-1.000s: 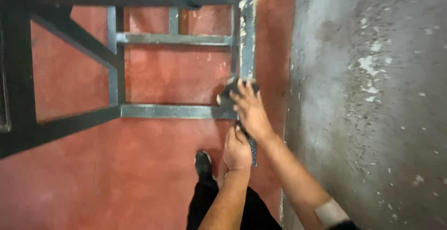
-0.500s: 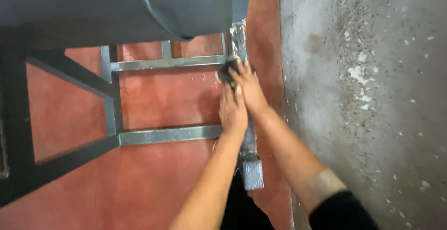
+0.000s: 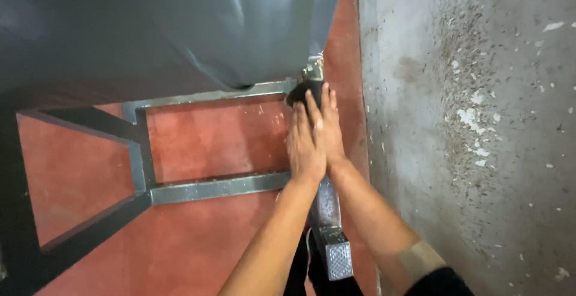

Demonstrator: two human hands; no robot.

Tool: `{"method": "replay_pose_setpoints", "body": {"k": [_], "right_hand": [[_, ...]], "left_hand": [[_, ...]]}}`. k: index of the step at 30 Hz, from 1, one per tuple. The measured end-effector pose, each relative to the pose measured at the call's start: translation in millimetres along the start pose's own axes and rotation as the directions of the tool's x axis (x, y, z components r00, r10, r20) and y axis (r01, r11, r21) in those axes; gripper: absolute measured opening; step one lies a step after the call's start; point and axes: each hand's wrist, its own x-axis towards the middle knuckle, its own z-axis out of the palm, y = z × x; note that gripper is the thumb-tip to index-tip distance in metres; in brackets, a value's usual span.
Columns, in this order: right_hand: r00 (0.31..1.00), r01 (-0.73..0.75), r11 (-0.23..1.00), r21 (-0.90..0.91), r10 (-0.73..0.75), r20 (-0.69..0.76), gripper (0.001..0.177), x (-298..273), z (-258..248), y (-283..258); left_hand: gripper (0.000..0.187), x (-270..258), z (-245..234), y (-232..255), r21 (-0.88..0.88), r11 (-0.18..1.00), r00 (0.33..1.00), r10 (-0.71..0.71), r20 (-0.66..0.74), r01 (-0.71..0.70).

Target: Cleaning a weight-training bench with a cloth.

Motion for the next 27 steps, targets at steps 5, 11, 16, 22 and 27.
{"method": "replay_pose_setpoints", "body": {"k": [5, 11, 16, 22, 27], "right_hand": [[0.983, -0.177, 0.911, 0.371, 0.179, 0.031, 0.064, 29.0, -16.0, 9.9], [0.938, -0.337, 0.716, 0.611, 0.314, 0.149, 0.058, -70.5, -37.1, 2.5], [0.869, -0.488, 0.563, 0.667, 0.384, 0.311, 0.057, -81.7, -19.8, 40.5], [0.918, -0.346, 0.169, 0.923, 0.263, 0.296, 0.055, 25.5, 18.1, 65.8], [0.845, -0.512, 0.412, 0.754, 0.400, 0.355, 0.040, -98.4, 59.2, 102.5]], "left_hand": [[0.075, 24.8, 22.7, 25.4, -0.150, 0.989, 0.991, -0.020, -0.135, 0.000], [0.071, -39.7, 20.5, 22.5, -0.020, 0.998, 0.985, 0.053, -0.165, -0.057], [0.067, -45.8, 27.7, 26.6, 0.103, 0.995, 0.986, 0.034, -0.166, -0.017], [0.061, -46.6, 43.3, 25.1, 0.425, 0.903, 0.990, -0.001, -0.140, 0.061], [0.059, -43.9, 44.3, 26.6, 0.377, 0.925, 0.975, 0.048, -0.218, 0.039]]}}
